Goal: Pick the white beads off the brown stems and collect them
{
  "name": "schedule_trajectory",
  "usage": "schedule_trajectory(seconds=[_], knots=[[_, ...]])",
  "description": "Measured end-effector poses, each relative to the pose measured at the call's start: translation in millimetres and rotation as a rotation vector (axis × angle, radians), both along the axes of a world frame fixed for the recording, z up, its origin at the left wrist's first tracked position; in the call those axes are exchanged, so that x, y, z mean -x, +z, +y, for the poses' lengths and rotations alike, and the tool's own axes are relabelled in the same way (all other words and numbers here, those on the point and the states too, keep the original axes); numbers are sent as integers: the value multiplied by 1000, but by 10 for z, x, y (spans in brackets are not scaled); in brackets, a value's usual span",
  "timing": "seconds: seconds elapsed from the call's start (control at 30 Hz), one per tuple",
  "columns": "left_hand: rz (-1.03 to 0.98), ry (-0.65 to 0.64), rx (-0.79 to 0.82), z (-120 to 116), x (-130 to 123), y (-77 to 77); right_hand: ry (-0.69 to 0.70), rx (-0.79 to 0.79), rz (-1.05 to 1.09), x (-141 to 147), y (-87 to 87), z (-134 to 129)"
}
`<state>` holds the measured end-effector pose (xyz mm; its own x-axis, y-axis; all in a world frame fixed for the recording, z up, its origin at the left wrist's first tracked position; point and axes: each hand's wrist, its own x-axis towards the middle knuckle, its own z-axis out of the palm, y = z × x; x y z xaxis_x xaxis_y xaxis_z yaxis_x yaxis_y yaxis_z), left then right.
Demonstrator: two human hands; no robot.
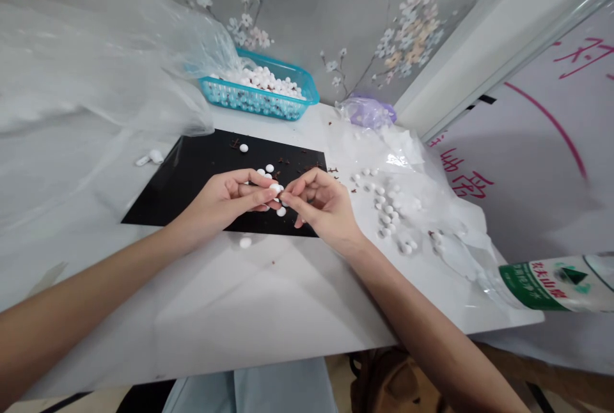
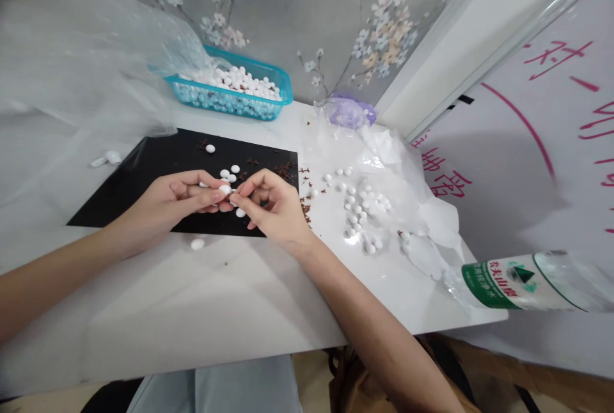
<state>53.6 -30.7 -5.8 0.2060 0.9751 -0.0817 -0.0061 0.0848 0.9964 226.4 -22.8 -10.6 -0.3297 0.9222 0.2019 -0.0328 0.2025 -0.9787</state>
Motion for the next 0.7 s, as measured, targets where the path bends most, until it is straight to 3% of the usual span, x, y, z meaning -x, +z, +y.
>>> schedule_trajectory(seconds=[0.27,0.33,0.4,0.53,0.6,0.7], knots=[[-37,4,-20,-10,6,-38,-80,19,-57,47,-68,-26],[-41,14,-31,-3,13,-38,-178,-91,-128,71,-66,-90],[-41,45,-39,6,15,-41,-186,-297,-246,111,-63,-194],[-48,118,-44,25,13,-58,184,-722,-611,228,-89,-405],[-55,140,-53,39,17,-72,326,-825,-774,273,-120,-449],[-52,155,-58,68,35,-97,377,-873,-892,293,-158,-440]])
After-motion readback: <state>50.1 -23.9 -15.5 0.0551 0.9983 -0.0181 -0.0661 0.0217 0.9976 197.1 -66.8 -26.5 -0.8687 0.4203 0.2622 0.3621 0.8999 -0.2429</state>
